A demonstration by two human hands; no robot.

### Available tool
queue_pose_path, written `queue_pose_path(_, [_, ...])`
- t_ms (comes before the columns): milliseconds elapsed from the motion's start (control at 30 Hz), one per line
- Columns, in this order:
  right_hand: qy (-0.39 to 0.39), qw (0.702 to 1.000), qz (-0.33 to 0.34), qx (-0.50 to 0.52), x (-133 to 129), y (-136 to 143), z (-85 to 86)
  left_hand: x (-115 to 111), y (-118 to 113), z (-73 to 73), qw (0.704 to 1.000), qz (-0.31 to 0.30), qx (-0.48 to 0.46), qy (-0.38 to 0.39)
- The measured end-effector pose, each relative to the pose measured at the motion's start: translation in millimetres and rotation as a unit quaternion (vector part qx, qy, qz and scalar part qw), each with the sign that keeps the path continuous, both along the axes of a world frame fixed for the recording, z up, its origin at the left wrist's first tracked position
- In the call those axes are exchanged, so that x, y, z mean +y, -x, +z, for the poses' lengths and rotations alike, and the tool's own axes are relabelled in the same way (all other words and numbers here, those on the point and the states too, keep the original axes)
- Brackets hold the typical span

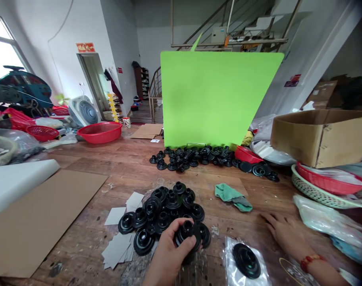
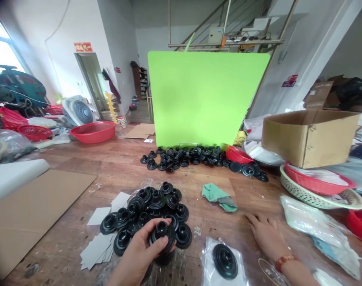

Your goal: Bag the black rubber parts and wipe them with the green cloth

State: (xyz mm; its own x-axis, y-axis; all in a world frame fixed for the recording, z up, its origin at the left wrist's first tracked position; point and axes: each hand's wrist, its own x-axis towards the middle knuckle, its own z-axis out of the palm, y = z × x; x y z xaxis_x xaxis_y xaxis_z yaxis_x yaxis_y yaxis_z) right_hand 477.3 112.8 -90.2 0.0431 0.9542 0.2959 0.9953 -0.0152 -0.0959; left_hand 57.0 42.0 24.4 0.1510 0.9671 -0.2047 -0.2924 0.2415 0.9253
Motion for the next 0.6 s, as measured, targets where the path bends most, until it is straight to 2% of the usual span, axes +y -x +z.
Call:
queue_pose_path(67, [0.014, 1.000, 0.020, -0.001, 0.5, -5.6, -4.6, 1.8, -2.0, 0.4, 0.998, 0.019, 0.049, -0.043])
queue_pose_path(200, [0.007, 1.000, 0.029, -0.004, 14.0, 13.9, 22.4, 2.0, -5.8, 6.5, 0.977, 0.036, 0.167, -0.126])
queue_pose_path(333, [0.070, 0.997, 0.018, 0.010, 28.0, 39.2, 42.2, -1.5, -5.7, 8.7, 0.976, 0.026, 0.181, -0.118])
queue_pose_path(500, [0.104, 0.994, 0.014, 0.018, 24.0, 54.7, 43.0, -3.1, 3.1, -2.9, 0.984, 0.018, 0.150, -0.096])
queue_pose_path(600, [0.104, 0.994, -0.023, 0.020, 24.0, 59.3, 46.6, -0.3, 5.4, -10.2, 0.988, 0.011, 0.139, -0.060])
